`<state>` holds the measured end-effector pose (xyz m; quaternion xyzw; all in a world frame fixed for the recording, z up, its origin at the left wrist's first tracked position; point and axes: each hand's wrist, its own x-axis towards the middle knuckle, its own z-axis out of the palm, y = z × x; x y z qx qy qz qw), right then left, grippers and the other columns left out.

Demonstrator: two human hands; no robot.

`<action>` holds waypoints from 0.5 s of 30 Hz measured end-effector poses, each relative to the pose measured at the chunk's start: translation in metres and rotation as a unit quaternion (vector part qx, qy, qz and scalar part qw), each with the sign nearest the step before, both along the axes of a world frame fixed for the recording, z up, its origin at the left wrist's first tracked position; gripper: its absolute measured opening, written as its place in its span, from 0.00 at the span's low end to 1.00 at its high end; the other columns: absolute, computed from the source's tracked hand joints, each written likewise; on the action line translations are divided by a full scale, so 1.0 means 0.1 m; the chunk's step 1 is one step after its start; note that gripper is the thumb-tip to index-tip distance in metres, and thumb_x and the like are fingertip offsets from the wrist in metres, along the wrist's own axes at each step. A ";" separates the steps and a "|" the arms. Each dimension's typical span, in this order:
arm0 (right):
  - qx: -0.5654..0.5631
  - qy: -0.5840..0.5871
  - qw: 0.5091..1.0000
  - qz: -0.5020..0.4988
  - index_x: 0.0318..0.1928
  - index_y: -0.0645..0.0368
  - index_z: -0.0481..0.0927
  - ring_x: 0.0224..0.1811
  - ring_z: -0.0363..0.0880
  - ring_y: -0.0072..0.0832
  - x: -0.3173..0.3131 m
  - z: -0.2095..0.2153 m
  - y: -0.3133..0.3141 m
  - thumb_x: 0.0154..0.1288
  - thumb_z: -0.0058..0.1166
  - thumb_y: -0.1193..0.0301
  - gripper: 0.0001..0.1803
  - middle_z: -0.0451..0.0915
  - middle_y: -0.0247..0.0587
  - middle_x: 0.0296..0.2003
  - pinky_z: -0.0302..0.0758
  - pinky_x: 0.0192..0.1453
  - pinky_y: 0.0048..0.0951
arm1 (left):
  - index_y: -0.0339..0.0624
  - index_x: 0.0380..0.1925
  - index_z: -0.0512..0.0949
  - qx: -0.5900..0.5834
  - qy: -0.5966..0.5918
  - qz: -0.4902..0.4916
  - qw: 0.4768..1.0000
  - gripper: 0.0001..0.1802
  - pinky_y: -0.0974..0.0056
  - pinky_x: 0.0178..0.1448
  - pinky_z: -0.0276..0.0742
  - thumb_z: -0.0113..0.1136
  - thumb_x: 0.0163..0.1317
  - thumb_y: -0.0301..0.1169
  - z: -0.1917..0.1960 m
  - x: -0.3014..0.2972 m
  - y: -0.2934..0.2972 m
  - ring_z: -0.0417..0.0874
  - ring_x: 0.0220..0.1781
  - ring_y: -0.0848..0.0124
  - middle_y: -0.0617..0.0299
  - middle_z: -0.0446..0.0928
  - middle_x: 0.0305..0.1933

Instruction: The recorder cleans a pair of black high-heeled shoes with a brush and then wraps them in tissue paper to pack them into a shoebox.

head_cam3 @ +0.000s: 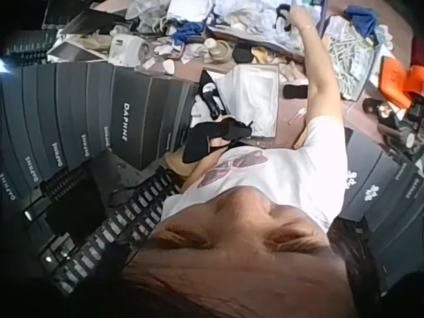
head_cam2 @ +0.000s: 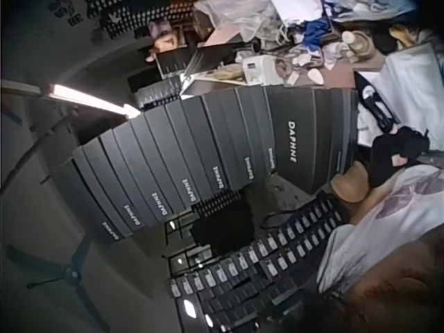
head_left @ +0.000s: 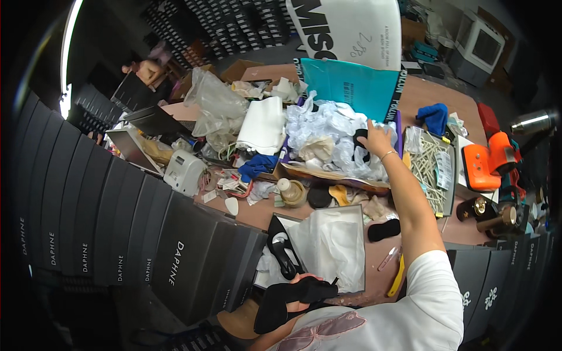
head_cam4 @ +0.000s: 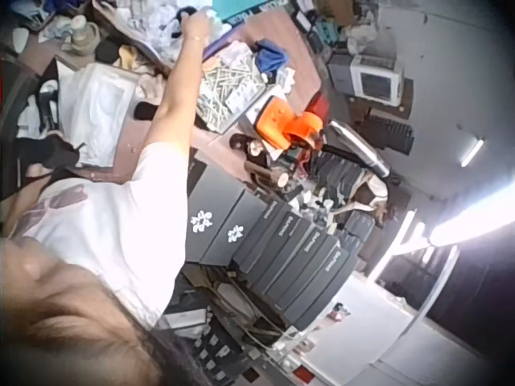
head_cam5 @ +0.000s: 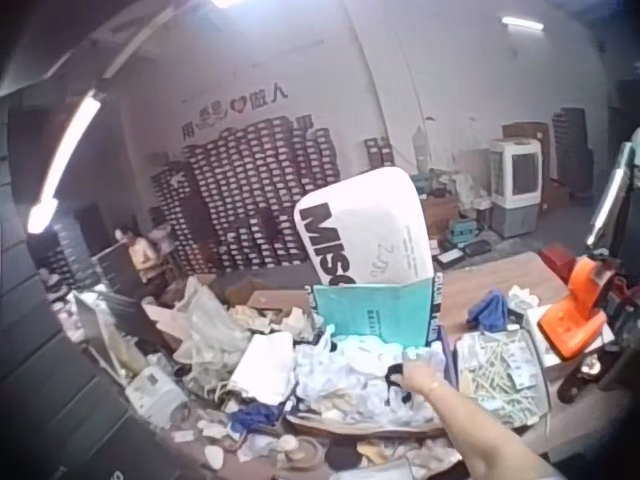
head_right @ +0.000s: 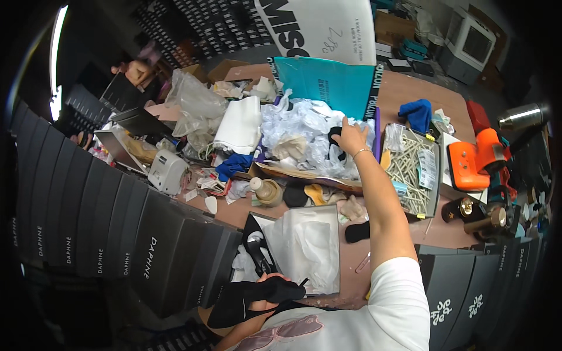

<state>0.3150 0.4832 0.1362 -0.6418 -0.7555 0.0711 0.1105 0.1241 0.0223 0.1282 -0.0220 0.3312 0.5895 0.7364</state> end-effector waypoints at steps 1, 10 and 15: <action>-0.006 0.019 1.000 0.021 0.59 0.58 0.71 0.57 0.74 0.44 -0.04 0.01 0.04 0.58 0.59 0.59 0.30 0.81 0.49 0.48 0.51 0.66 0.65 | 0.34 0.43 0.76 0.001 -0.001 0.006 1.000 0.28 0.51 0.57 0.77 0.38 0.72 0.50 0.00 -0.02 0.03 0.82 0.47 0.55 0.48 0.80 0.43; 0.241 0.373 0.892 0.091 0.44 0.62 0.71 0.50 0.77 0.38 0.43 0.20 -0.51 0.55 0.58 0.81 0.15 0.77 0.46 0.50 0.73 0.53 0.31 | 0.33 0.45 0.76 0.004 0.053 -0.072 0.996 0.24 0.56 0.56 0.78 0.42 0.72 0.46 0.14 0.19 0.42 0.82 0.48 0.58 0.47 0.80 0.44; 0.066 0.628 0.769 0.097 0.44 0.63 0.71 0.55 0.75 0.30 0.16 0.86 -1.69 0.59 0.56 0.82 0.13 0.77 0.45 0.54 0.70 0.59 0.28 | 0.38 0.64 0.63 0.110 0.120 -0.077 0.984 0.29 0.61 0.55 0.77 0.51 0.67 0.41 0.16 0.03 0.68 0.81 0.45 0.66 0.56 0.78 0.42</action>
